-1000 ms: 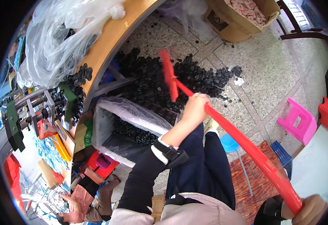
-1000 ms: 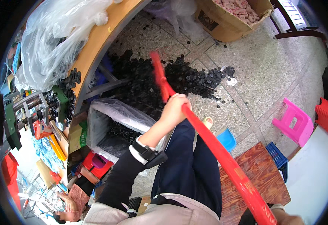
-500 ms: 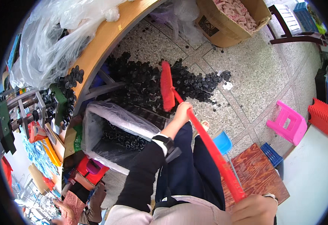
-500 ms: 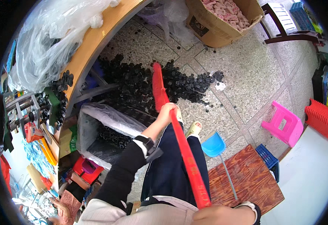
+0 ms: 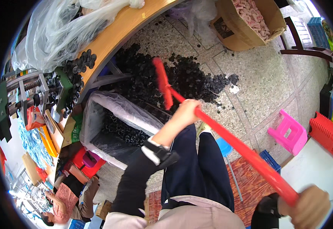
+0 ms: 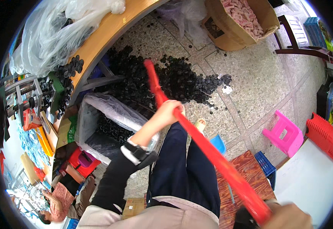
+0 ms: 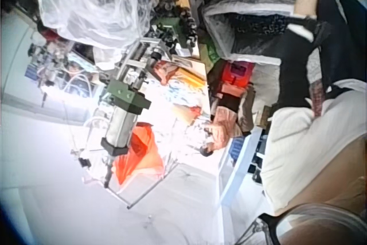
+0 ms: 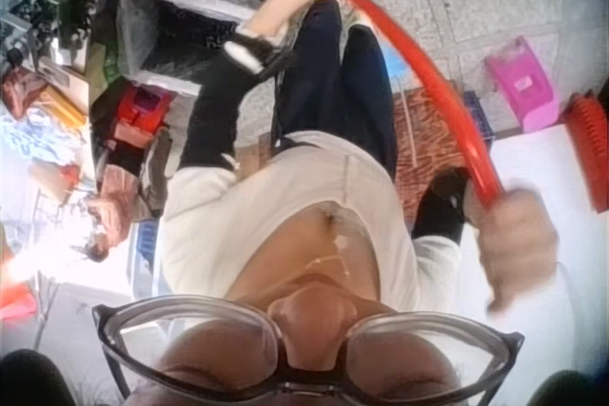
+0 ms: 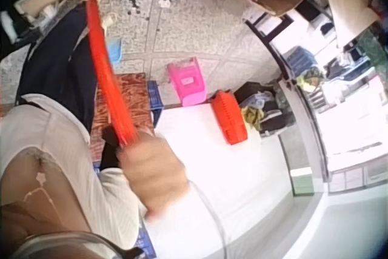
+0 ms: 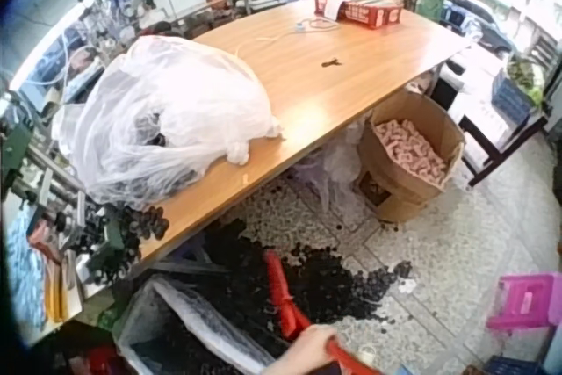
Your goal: Sweeping small black components from the floor into a dustpan and emptying them into a collection bin.
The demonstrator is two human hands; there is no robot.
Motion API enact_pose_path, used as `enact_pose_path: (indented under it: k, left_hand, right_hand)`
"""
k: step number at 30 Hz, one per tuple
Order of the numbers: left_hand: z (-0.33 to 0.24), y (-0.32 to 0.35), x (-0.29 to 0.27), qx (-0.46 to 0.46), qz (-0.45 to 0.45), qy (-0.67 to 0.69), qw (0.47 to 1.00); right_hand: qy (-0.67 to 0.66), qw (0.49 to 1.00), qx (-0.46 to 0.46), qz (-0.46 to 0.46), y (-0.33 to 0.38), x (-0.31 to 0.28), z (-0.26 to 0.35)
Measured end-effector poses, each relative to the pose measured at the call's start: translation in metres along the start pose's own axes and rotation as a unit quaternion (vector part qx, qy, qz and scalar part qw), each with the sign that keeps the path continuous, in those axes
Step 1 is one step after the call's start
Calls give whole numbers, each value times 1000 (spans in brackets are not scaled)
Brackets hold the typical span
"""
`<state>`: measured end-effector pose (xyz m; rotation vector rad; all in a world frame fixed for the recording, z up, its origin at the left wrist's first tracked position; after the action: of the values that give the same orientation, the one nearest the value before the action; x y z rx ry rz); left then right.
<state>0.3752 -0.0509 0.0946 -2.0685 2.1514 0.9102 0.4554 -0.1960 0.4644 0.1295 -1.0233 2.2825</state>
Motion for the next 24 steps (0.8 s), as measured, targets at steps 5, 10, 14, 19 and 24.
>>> enact_pose_path:
  k: [5, 10, 14, 19, 24]
  left_hand:
    - [51, 28, -19, 4, -12, -44, 999]
    - [35, -2, 54, 70, -7, 42, 997]
    - [-9, -38, 96, 85, -53, 43, 994]
    - [-56, -49, 88, 105, -6, 53, 993]
    - [-93, -22, 60, 81, -7, 28, 996]
  right_hand:
    - [-105, 992, 72, 16, 29, 21, -59]
    - [39, 981, 185, 39, 43, 17, -31]
    - [173, 981, 60, -62, 36, -16, 9]
    - [176, 979, 102, -26, 33, -9, 37]
    - [-78, 987, 17, 140, 27, -48, 61]
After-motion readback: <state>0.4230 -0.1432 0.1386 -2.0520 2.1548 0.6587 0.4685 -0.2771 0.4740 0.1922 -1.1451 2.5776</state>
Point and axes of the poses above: each hand's wrist, its own y-axis away from the middle knuckle, its own x-axis out of the palm, z = x × y, the point moved 4 cm from there along -y, towards the middle knuckle, and after that the axes turned 11 degrees about -x, right-handed, at the moved point
